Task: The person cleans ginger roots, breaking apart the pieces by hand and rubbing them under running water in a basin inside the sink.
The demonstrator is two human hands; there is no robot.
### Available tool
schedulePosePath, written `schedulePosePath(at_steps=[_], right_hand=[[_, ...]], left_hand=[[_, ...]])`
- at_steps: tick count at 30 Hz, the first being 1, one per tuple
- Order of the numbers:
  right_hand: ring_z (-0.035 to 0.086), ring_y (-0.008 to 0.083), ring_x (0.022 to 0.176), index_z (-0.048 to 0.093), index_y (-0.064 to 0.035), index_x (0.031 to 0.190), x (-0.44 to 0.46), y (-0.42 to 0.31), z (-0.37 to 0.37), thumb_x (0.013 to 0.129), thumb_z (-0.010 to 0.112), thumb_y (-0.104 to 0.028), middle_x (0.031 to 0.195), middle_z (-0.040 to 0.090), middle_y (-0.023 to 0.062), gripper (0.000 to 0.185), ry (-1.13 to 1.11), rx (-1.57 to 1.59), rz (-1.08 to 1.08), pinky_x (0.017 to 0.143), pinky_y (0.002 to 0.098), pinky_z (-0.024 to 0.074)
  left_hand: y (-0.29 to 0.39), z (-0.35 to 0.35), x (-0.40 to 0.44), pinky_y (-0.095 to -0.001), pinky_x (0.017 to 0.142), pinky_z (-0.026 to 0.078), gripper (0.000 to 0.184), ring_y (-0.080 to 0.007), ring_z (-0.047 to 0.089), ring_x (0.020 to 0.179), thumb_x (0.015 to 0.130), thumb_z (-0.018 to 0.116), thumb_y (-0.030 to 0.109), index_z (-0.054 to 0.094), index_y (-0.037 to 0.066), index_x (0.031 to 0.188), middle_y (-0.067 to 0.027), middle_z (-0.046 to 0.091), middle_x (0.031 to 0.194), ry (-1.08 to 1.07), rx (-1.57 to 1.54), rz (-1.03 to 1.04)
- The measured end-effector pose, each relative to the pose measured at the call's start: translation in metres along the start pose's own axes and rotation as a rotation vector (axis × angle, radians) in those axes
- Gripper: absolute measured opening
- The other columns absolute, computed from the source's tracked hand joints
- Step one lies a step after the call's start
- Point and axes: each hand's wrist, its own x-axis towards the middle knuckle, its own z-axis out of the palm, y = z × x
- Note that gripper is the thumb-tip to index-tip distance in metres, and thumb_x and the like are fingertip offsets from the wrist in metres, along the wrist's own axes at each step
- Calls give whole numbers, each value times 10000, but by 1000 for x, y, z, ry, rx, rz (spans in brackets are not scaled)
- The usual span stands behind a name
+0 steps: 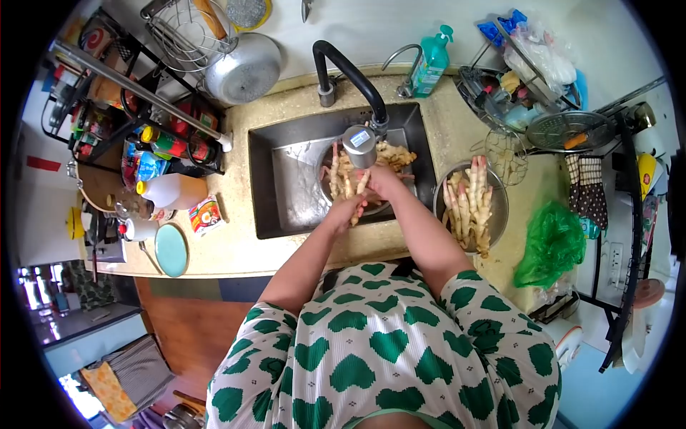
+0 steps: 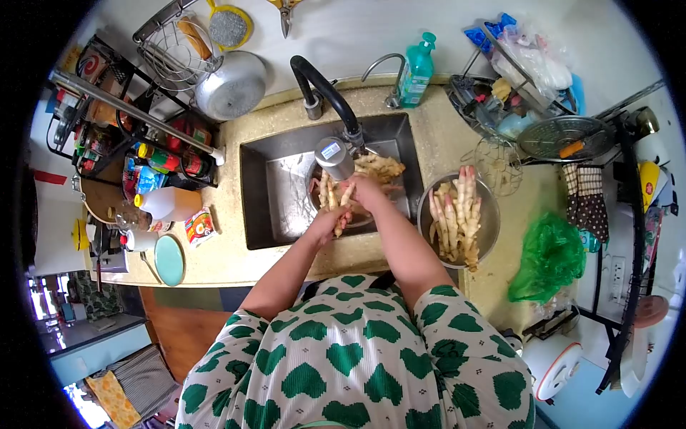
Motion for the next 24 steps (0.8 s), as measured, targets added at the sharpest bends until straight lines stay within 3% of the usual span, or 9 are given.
schedulePosePath(at_steps=[1, 2, 5, 11, 15, 16, 19, 20, 24], right_hand=[[651, 229, 752, 587, -11, 991, 3, 3, 0, 923, 505, -137, 877, 648, 124, 165, -16, 94, -33, 631, 317, 542], [665, 243, 903, 581, -5, 1048, 4, 5, -4, 895, 550, -66, 972, 662, 131, 167, -64, -40, 8, 768, 329, 551], [657, 238, 940, 581, -5, 1060, 5, 14, -6, 894, 563, -79, 1003, 660, 137, 183, -47, -15, 24, 802, 341, 543], [659, 222, 918, 600, -29, 1092, -6, 1, -7, 915, 549, -107, 1013, 665, 114, 200, 52, 259, -28, 811, 351, 535], [643, 183, 869, 595, -62, 1187, -11, -5, -30, 912, 626, -191, 1004, 668, 59, 305, 72, 83, -74, 804, 285, 525], [629, 178, 908, 547, -47, 1257, -27, -17, -30, 929, 609, -182, 1040, 656, 69, 361, 150, -27, 39, 821, 274, 520], [619, 201, 954, 505, -27, 1286, -32, -8, -40, 939, 578, -122, 1116, 625, 100, 367, 73, 162, -114, 848, 295, 521], [616, 222, 967, 464, -11, 1313, -33, -3, -41, 940, 559, -80, 1178, 587, 134, 391, 28, 308, -188, 868, 311, 522], [615, 224, 969, 488, -6, 1288, -60, 5, -37, 937, 553, -70, 1163, 584, 148, 363, 102, 98, -275, 853, 309, 532]], left_hand=[[-3, -7, 1, -226, 474, 383, 177, -79, 497, 526, 913, 606, 223, 600, 68, 826, 10, 590, 688, -7, 25, -24], [-9, -8, 4, -223, 461, 379, 191, -84, 496, 503, 908, 615, 232, 596, 67, 815, 3, 590, 674, 12, -26, 2], [-6, -6, -3, -218, 475, 390, 172, -84, 506, 525, 909, 610, 221, 601, 61, 848, -4, 600, 695, 23, -86, -16], [13, 0, -4, -217, 501, 402, 119, -92, 516, 566, 914, 579, 167, 606, 51, 910, -21, 620, 754, -11, -197, -5], [7, -7, 35, -242, 504, 429, 92, -124, 497, 503, 903, 591, 159, 547, 83, 875, -17, 559, 664, 141, -397, 48], [10, -9, 41, -259, 511, 437, 106, -142, 491, 489, 886, 606, 153, 528, 89, 852, -23, 525, 630, 175, -460, 7], [7, -19, 60, -260, 557, 468, 80, -139, 541, 606, 881, 599, 119, 533, 77, 868, -32, 539, 664, -76, -566, 88], [3, -12, 67, -242, 576, 472, 73, -132, 555, 664, 901, 584, 120, 539, 64, 884, -33, 554, 719, 66, -648, 139], [-6, 5, 83, -209, 573, 453, 89, -115, 548, 653, 927, 579, 146, 552, 63, 908, -26, 564, 748, 105, -738, 222]])
